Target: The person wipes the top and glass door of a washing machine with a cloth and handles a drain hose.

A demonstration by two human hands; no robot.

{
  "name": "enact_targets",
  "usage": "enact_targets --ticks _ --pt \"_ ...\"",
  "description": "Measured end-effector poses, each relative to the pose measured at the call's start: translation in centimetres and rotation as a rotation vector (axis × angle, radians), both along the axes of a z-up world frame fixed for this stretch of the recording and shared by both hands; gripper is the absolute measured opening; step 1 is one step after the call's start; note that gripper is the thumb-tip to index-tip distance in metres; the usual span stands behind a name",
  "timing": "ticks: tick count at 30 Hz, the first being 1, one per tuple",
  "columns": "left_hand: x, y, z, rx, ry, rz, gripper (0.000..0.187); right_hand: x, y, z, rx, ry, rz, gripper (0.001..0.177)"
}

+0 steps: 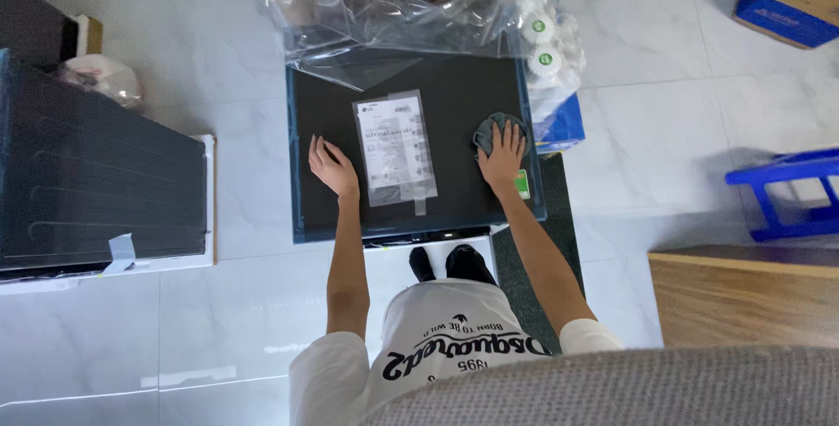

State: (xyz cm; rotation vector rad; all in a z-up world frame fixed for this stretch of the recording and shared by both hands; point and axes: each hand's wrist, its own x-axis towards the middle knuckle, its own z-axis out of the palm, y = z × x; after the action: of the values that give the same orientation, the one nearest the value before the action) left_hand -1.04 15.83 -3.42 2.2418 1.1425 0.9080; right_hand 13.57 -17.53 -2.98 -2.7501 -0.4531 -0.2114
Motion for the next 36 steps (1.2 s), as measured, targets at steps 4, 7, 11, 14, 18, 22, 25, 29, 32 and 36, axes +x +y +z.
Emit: enact_targets --ticks 4,7,11,14,18,22,25,29,32,36 --pt "-2.9 -11.0 -0.3 0.139 -0.258 -0.373 0.031 -4.9 -0.9 -0.6 -0.017 -0.011 0.04 0.077" --pt "-5.2 -21.7 -1.1 0.212 -0.014 -0.737 0.037 -7.7 -1.5 -0.8 0.039 -0.043 0.079 0.075" --pt "-9.5 -25.3 -2.5 0.242 0.122 -0.815 0.06 -10.7 -3.5 -0.6 -0.016 -0.035 0.136 0.077" --pt "-9.8 -24.9 -2.8 0.3 0.198 -0.835 0.063 -13.3 -5.0 -0.4 0.018 -0.038 0.152 0.073" --pt "-9.0 -24.7 -2.6 0.242 0.251 -0.864 0.07 -15.0 -6.1 -0.4 -0.028 -0.03 0.141 0.074" --pt "-9.8 -24.9 -2.3 0.267 0.41 -0.866 0.082 -15.5 -7.3 -0.3 -0.046 -0.011 0.16 0.074" --pt "-10.2 -25.1 -2.8 0.216 0.407 -0.853 0.084 -15.5 -8.4 -0.4 -0.01 0.048 0.161 0.076" --pt "-10.4 -24.9 -3.3 0.345 0.356 -0.822 0.081 -13.0 -8.6 0.0 -0.03 0.019 0.116 0.076" --pt "-11.0 -24.9 -2.8 0.291 0.353 -0.866 0.082 -9.8 -7.3 0.8 -0.055 -0.024 0.089 0.073" --pt "-11.3 -24.7 -1.9 0.293 0.423 -0.89 0.084 -4.3 -4.2 1.9 -0.035 0.001 0.075 0.073"
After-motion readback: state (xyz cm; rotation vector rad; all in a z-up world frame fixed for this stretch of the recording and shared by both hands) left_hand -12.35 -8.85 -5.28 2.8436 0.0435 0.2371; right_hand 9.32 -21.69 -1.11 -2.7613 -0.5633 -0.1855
